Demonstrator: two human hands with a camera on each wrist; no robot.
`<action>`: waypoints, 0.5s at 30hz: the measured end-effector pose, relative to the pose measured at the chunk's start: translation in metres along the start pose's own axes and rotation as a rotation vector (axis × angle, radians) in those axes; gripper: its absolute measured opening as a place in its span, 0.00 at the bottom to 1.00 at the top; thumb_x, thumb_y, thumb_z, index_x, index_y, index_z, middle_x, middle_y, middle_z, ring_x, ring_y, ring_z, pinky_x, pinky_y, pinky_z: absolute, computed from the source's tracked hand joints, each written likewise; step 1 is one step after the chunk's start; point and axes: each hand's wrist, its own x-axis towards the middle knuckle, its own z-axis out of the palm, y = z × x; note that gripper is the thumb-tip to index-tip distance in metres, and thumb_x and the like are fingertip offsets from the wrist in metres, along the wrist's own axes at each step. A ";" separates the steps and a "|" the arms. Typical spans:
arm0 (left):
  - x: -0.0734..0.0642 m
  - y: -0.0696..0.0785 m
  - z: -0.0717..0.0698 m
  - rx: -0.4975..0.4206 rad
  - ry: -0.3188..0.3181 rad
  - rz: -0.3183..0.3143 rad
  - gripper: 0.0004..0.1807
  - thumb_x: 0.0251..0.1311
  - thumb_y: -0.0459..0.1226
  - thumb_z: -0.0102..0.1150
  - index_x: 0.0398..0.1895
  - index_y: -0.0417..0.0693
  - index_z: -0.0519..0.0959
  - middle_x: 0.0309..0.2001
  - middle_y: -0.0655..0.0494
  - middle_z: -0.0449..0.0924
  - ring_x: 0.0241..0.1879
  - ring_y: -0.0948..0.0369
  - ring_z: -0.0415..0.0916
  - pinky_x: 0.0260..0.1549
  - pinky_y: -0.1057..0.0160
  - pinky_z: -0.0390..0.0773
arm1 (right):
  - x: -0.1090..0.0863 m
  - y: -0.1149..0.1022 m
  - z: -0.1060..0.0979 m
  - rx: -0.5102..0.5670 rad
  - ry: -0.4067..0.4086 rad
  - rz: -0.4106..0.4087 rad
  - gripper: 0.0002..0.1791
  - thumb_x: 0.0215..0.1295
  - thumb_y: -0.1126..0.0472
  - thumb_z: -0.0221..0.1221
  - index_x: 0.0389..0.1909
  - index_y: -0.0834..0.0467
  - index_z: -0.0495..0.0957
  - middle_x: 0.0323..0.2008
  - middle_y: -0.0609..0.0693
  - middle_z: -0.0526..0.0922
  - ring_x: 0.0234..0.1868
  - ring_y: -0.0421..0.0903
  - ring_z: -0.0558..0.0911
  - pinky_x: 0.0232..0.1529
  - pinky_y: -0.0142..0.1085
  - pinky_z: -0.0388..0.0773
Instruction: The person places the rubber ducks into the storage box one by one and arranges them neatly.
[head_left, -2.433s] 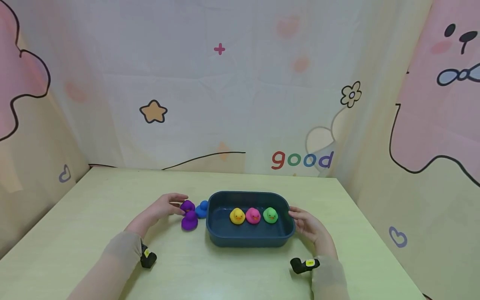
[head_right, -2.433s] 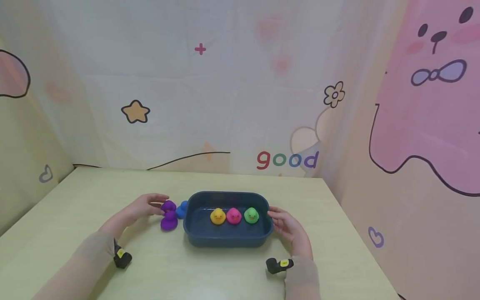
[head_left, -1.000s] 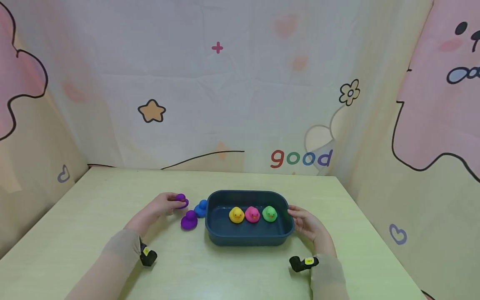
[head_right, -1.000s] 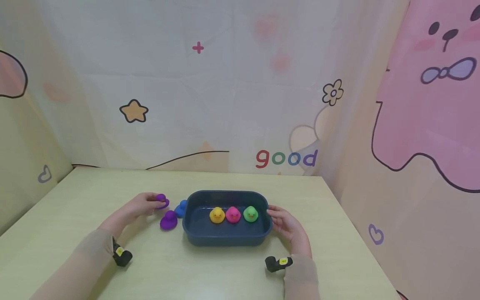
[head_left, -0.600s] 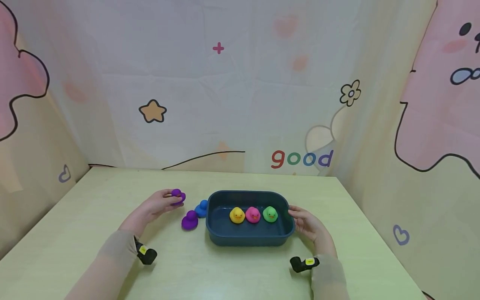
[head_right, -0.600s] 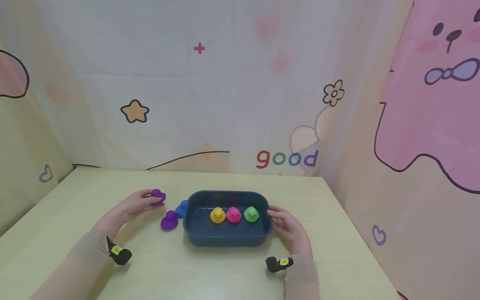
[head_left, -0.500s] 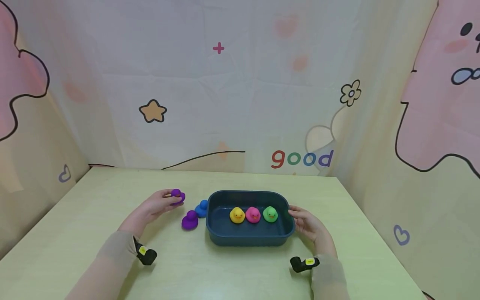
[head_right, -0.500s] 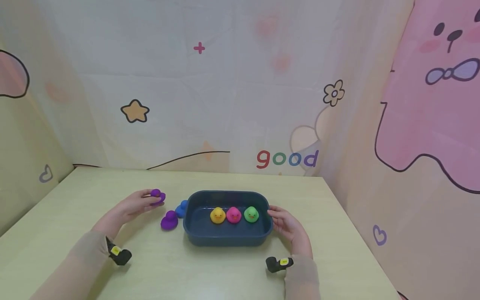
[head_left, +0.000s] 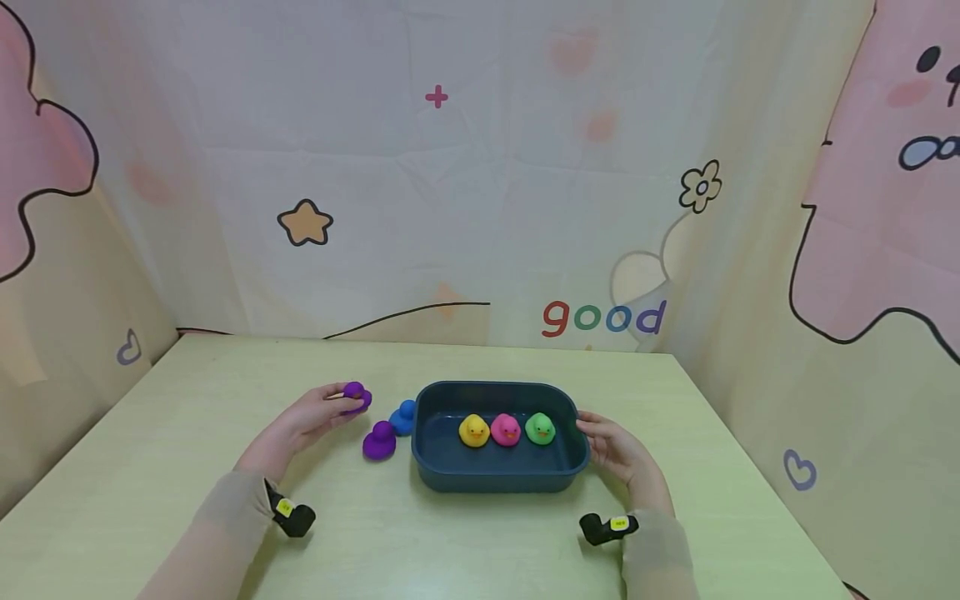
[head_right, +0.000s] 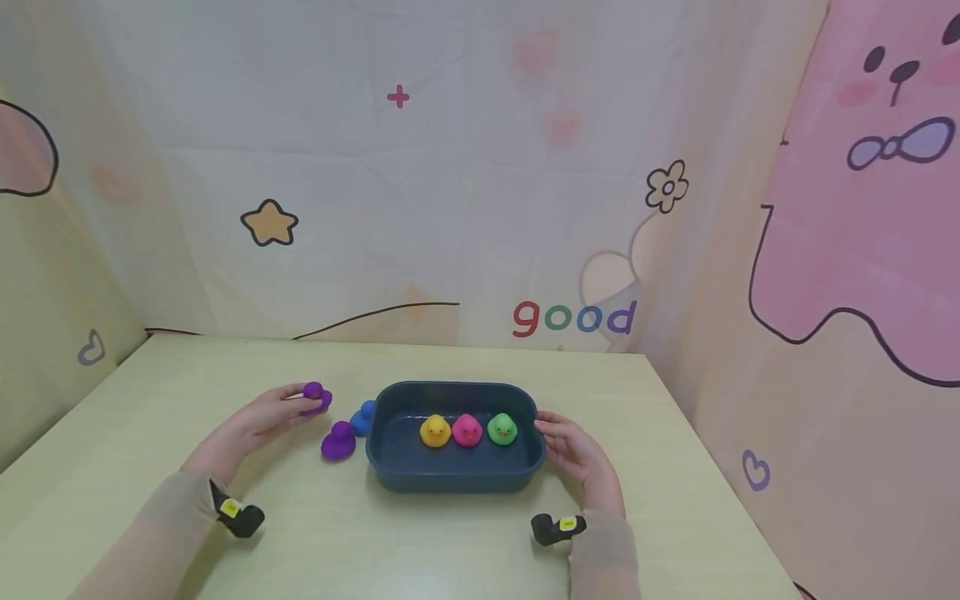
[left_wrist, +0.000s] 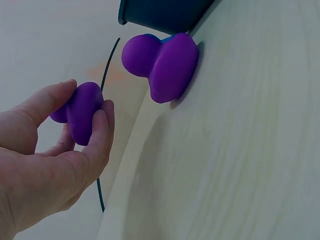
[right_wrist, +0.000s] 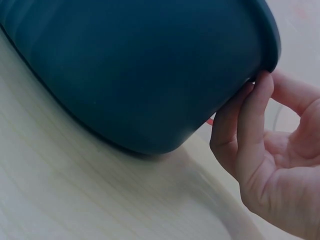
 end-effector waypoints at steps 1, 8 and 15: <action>0.000 0.000 0.000 -0.004 -0.002 0.007 0.34 0.67 0.29 0.54 0.69 0.22 0.51 0.45 0.55 0.80 0.43 0.70 0.80 0.53 0.69 0.78 | 0.000 0.000 0.000 -0.002 -0.002 0.000 0.21 0.75 0.69 0.40 0.65 0.68 0.51 0.38 0.46 0.83 0.33 0.34 0.83 0.37 0.24 0.81; -0.001 0.006 0.005 -0.029 -0.053 0.064 0.41 0.60 0.35 0.66 0.67 0.22 0.56 0.48 0.52 0.80 0.43 0.69 0.81 0.52 0.69 0.78 | 0.001 0.000 -0.001 -0.003 0.016 0.000 0.22 0.74 0.69 0.41 0.65 0.67 0.51 0.38 0.45 0.83 0.32 0.34 0.83 0.37 0.24 0.81; 0.004 0.019 0.026 0.023 -0.008 0.039 0.36 0.66 0.33 0.58 0.71 0.26 0.53 0.52 0.50 0.78 0.44 0.70 0.80 0.63 0.59 0.69 | 0.001 0.001 -0.001 0.003 0.011 0.003 0.16 0.74 0.69 0.42 0.60 0.64 0.57 0.38 0.46 0.83 0.32 0.35 0.83 0.37 0.25 0.81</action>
